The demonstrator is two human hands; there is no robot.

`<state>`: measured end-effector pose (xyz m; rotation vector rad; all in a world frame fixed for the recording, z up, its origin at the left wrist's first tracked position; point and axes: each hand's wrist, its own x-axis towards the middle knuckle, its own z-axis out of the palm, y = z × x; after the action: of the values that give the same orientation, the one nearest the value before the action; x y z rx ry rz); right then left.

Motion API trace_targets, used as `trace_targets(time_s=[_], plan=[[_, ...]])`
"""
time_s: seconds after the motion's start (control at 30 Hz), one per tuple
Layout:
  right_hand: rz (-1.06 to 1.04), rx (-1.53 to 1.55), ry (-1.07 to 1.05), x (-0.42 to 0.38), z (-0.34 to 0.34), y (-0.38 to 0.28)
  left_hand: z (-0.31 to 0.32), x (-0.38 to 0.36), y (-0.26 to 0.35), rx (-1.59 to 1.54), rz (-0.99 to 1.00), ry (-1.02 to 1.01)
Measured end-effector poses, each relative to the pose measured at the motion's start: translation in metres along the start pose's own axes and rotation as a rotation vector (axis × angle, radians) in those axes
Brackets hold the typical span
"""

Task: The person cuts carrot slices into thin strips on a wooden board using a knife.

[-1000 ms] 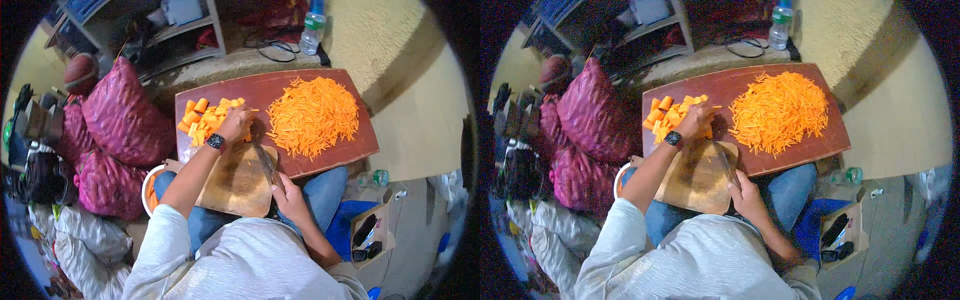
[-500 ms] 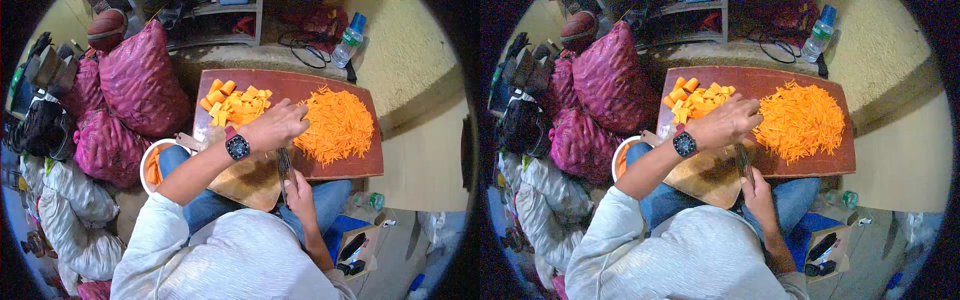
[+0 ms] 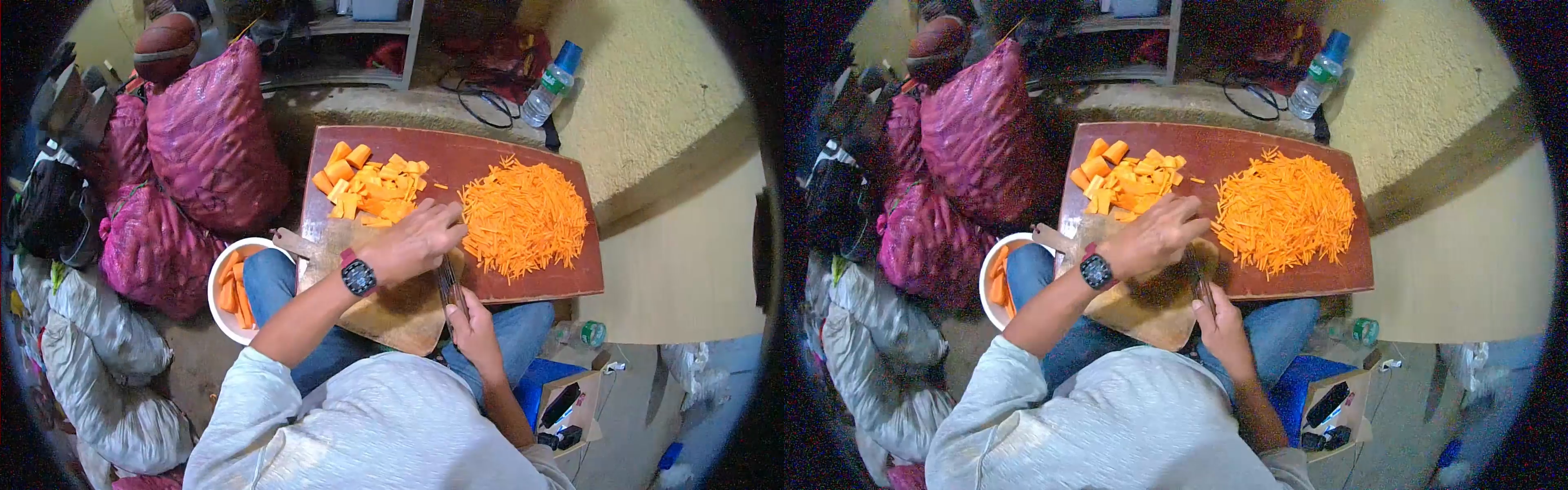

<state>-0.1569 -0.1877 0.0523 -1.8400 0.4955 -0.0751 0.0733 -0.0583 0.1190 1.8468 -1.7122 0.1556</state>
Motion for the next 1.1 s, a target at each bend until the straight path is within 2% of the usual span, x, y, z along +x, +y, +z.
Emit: trace_targets(time_s=[0.07, 0.13, 0.17, 0.23, 0.27, 0.33, 0.37, 0.43, 0.53, 0.6, 0.63, 0.87, 1.1], plan=[[-0.025, 0.002, 0.023, 0.000, -0.001, 0.002, -0.003, -0.009, 0.003, -0.048, -0.016, 0.050], [0.015, 0.086, -0.010, -0.001, -0.004, -0.003, -0.002, -0.024, 0.004, -0.034, -0.166, 0.188], [0.018, 0.086, 0.006, -0.003, -0.007, -0.009, 0.001, -0.033, 0.006, -0.043, -0.152, 0.184], [0.266, 0.183, -0.063, -0.006, -0.014, -0.028, 0.009, -0.054, 0.012, -0.275, -0.472, 0.231], [0.263, 0.188, -0.046, -0.007, -0.015, -0.024, 0.020, -0.064, 0.014, -0.279, -0.456, 0.225], [0.075, 0.162, -0.011, -0.009, -0.013, -0.009, 0.047, -0.085, 0.016, -0.520, -0.677, 0.231], [0.090, 0.208, -0.030, -0.010, -0.014, -0.011, 0.055, -0.093, 0.013, -0.523, -0.664, 0.223], [0.084, 0.201, -0.040, -0.010, -0.015, -0.015, 0.064, -0.107, 0.014, -0.081, -0.443, 0.093], [0.038, 0.188, -0.057, -0.009, -0.015, -0.016, 0.066, -0.111, 0.025, -0.090, -0.409, 0.091], [-0.132, 0.015, -0.030, -0.010, -0.013, -0.018, 0.056, -0.110, 0.033, -0.107, -0.375, 0.078], [0.022, -0.010, -0.095, -0.012, -0.018, -0.032, 0.053, -0.111, 0.036, -0.119, -0.355, 0.076], [-0.059, -0.151, -0.110, -0.009, -0.015, -0.026, 0.066, -0.120, 0.026, -0.119, -0.381, 0.032], [-0.008, -0.159, -0.150, -0.011, -0.017, -0.030, 0.070, -0.106, 0.036, -0.089, -0.394, 0.053]])
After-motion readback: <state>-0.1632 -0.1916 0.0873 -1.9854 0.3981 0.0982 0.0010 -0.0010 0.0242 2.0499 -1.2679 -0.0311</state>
